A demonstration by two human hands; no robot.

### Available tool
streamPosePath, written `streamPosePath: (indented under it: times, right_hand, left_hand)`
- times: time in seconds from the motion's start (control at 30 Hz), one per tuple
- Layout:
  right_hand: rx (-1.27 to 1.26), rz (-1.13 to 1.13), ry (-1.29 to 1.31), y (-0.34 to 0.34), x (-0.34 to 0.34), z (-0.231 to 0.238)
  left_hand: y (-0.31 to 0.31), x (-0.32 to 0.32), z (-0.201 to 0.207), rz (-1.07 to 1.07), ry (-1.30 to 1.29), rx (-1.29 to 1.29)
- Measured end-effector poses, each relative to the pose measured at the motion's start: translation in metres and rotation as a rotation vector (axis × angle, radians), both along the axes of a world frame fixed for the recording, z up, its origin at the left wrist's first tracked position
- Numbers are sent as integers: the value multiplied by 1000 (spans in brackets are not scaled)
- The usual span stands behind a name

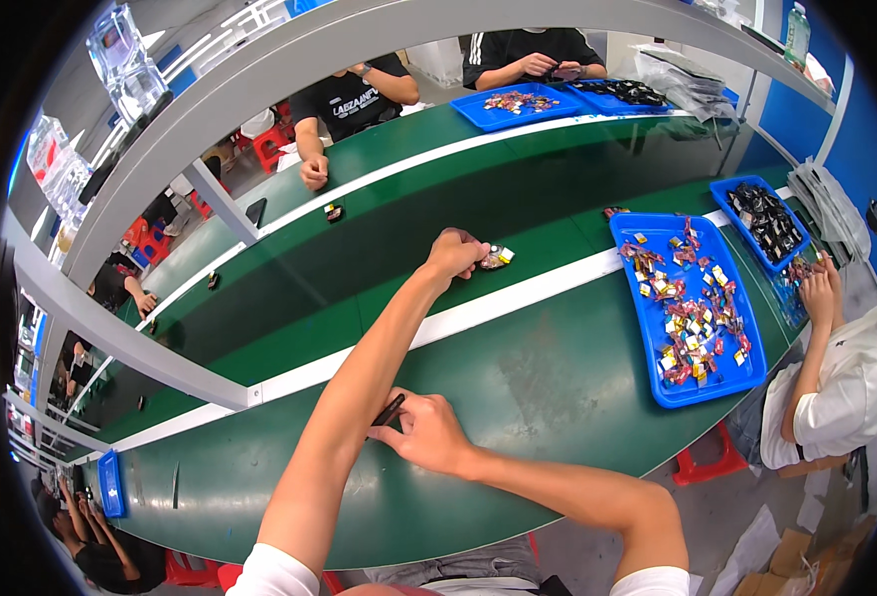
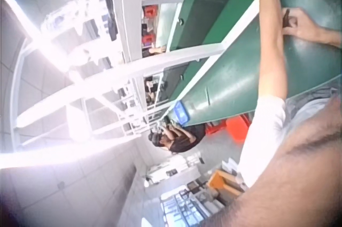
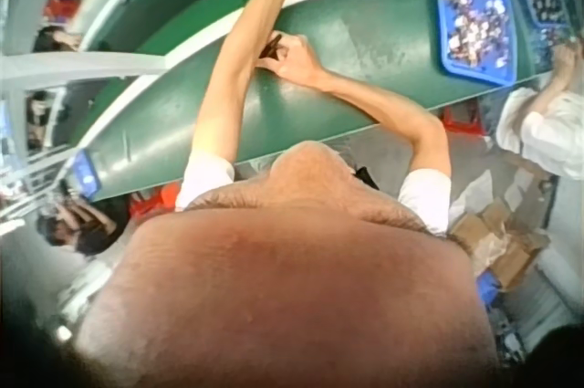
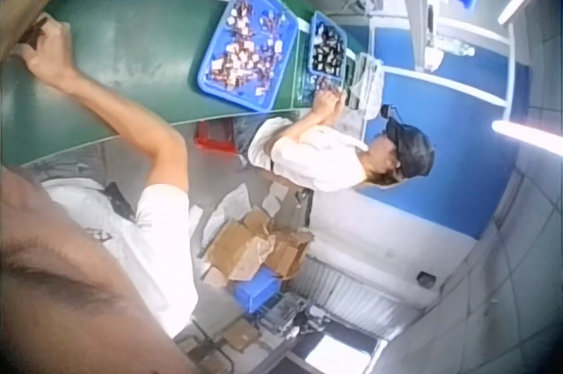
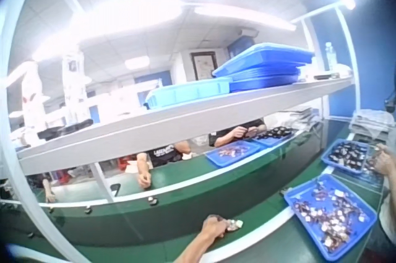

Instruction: Assembling small electronic components onto a circuit board using tweezers and pliers.

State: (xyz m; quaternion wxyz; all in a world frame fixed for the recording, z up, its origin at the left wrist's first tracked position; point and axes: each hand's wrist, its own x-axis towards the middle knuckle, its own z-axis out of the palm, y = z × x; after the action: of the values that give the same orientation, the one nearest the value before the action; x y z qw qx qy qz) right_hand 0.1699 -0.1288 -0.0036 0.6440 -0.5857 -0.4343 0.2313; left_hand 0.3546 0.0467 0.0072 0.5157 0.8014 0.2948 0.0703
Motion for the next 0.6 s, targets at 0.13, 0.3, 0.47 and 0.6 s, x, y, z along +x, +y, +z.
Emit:
streamPosePath:
  times: [0.13,0.3,0.47,0.6]
  right_hand:
    - [-37,4,3,-4,-3,2]
    - [-36,-1,43,-7,-2,1]
    - [-89,24,45,-8,4,-2]
    - [-44,44,170,-7,7,3]
  left_hand:
    - [4,-43,16,-19,-89,-79]
    - [10,-149,34,-13,-282,-278]
    - [0,-255,28,172,-281,-210]
    - [-24,-306,8,290,-363,-256]
